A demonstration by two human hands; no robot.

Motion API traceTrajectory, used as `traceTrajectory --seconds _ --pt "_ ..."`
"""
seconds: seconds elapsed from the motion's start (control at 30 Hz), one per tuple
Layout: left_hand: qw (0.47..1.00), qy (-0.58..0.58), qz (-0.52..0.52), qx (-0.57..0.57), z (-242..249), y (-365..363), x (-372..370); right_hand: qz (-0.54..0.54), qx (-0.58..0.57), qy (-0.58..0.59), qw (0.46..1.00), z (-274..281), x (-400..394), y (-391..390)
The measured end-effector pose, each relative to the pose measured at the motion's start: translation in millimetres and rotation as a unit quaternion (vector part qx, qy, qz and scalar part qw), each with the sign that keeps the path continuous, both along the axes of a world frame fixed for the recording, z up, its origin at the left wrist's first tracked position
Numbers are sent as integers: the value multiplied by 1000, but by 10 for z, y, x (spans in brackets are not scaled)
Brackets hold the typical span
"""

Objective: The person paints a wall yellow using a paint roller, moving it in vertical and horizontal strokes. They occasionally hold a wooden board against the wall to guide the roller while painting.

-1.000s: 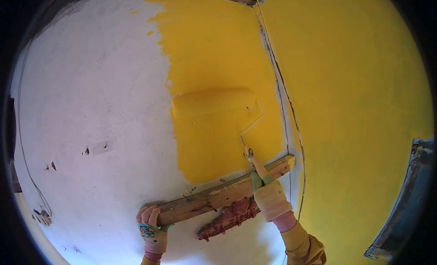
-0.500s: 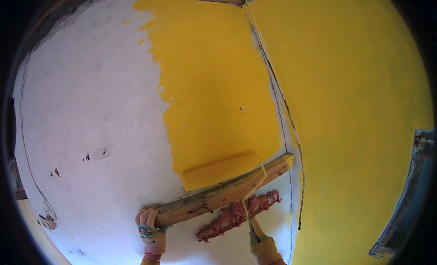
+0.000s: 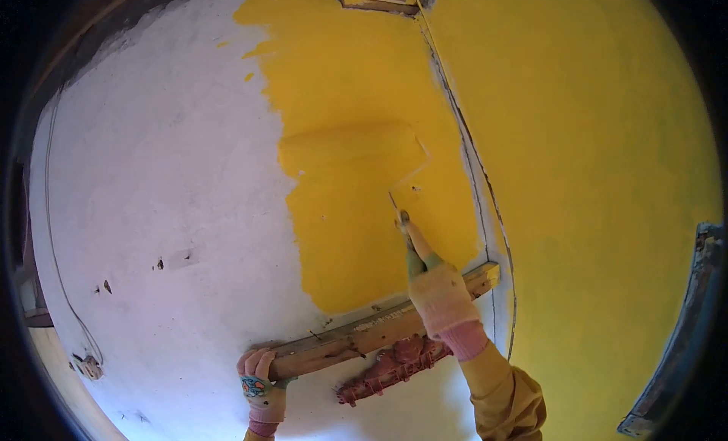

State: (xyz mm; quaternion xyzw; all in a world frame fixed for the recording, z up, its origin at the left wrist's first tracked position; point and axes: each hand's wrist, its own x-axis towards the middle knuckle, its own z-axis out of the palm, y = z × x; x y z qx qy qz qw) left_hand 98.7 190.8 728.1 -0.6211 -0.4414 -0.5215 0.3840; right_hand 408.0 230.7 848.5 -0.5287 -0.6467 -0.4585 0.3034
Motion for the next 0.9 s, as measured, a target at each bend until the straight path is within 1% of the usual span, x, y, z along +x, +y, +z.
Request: traceTrajectory --seconds 0.07,0.1,0.13,0.17,0.2,0.27,0.3,0.33,0.37,0.4,0.43,0.47,0.57,0.63,0.77,0.8,0.87,0.9 --pt "1000 10 1 -1 -11 15 -27 65 83 49 993 -175 -14 -68" --pt "1000 5 4 2 -16 29 -43 69 86 44 993 -358 -1 41" --pt "1000 11 10 4 -24 44 -53 64 78 77 992 -592 35 236" --pt "1000 17 16 4 -37 51 -51 57 68 109 990 -704 48 349" --pt "1000 13 19 1 -34 39 -40 60 65 106 990 -631 30 287" --pt "1000 12 6 -3 10 10 -18 62 116 20 991 -333 -14 84" --pt "1000 11 7 -7 14 13 -18 63 112 19 992 -215 -42 85" --pt "1000 12 6 -5 10 14 -23 -17 15 13 1000 -110 -70 89" --pt "1000 13 5 -4 5 8 -32 -96 -83 5 992 -71 -93 89" --pt "1000 12 5 -8 14 -20 -31 -95 -87 4 992 -83 -90 90" --pt "1000 8 -2 -16 34 -52 -16 23 15 37 999 -91 -64 98" --pt "1000 2 -11 -20 47 -50 -7 141 120 67 980 -81 -47 105" --pt "1000 5 -3 -5 18 4 -36 86 61 118 987 -372 4 130" --pt "1000 -1 2 -10 25 -12 -24 72 51 126 988 -295 -6 69" --pt "1000 2 -7 -17 61 -48 -15 -28 69 36 997 -106 -9 5" --pt "1000 3 -8 -17 50 -45 -35 -55 89 12 994 -102 -2 -31" --pt "1000 16 -2 -11 25 5 -73 -106 169 -29 980 -107 -5 -100" --pt "1000 13 -4 -11 12 11 -67 -107 169 -32 979 -123 12 -92"
